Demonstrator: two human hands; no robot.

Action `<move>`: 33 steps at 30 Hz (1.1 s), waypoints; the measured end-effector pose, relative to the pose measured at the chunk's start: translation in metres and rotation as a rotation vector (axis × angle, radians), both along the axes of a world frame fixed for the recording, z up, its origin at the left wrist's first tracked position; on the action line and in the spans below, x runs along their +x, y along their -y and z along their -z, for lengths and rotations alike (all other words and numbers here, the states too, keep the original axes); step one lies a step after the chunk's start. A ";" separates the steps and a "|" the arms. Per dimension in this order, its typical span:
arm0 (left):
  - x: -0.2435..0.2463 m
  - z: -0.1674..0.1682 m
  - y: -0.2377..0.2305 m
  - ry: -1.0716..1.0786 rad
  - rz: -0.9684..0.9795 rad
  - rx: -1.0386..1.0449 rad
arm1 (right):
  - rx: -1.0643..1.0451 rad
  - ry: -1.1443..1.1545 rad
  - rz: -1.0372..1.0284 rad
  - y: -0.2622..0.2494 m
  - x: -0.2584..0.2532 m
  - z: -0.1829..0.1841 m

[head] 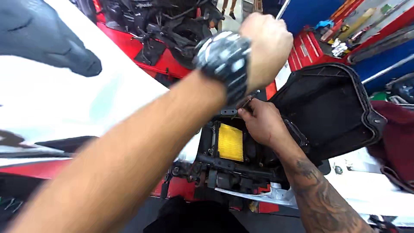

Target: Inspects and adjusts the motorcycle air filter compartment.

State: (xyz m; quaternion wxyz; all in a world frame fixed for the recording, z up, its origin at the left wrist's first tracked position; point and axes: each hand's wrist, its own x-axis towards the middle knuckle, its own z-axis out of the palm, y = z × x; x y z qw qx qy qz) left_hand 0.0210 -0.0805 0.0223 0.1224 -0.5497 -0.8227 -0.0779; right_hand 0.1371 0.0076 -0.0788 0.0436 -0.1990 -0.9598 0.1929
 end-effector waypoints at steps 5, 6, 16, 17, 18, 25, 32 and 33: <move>0.086 0.124 0.107 0.591 -0.325 0.106 | -0.049 -0.039 -0.078 -0.002 -0.006 0.009; 0.099 0.150 0.112 0.718 -0.365 0.066 | -0.067 -0.036 -0.102 -0.001 -0.006 0.011; 0.093 0.147 0.088 0.918 -0.396 -0.210 | 0.018 -0.022 -0.221 0.028 -0.018 0.036; 0.091 0.144 0.084 0.937 -0.393 -0.228 | 0.039 -0.015 -0.219 0.027 -0.022 0.038; 0.089 0.143 0.081 0.955 -0.395 -0.238 | 0.059 -0.013 -0.218 0.027 -0.025 0.041; 0.087 0.149 0.071 0.930 -0.469 -0.253 | 0.108 0.033 -0.182 0.024 -0.032 0.050; 0.087 0.155 0.069 0.913 -0.456 -0.255 | 0.153 0.028 -0.203 0.020 -0.033 0.057; 0.088 0.156 0.069 0.914 -0.456 -0.255 | 0.153 0.027 -0.206 0.020 -0.033 0.057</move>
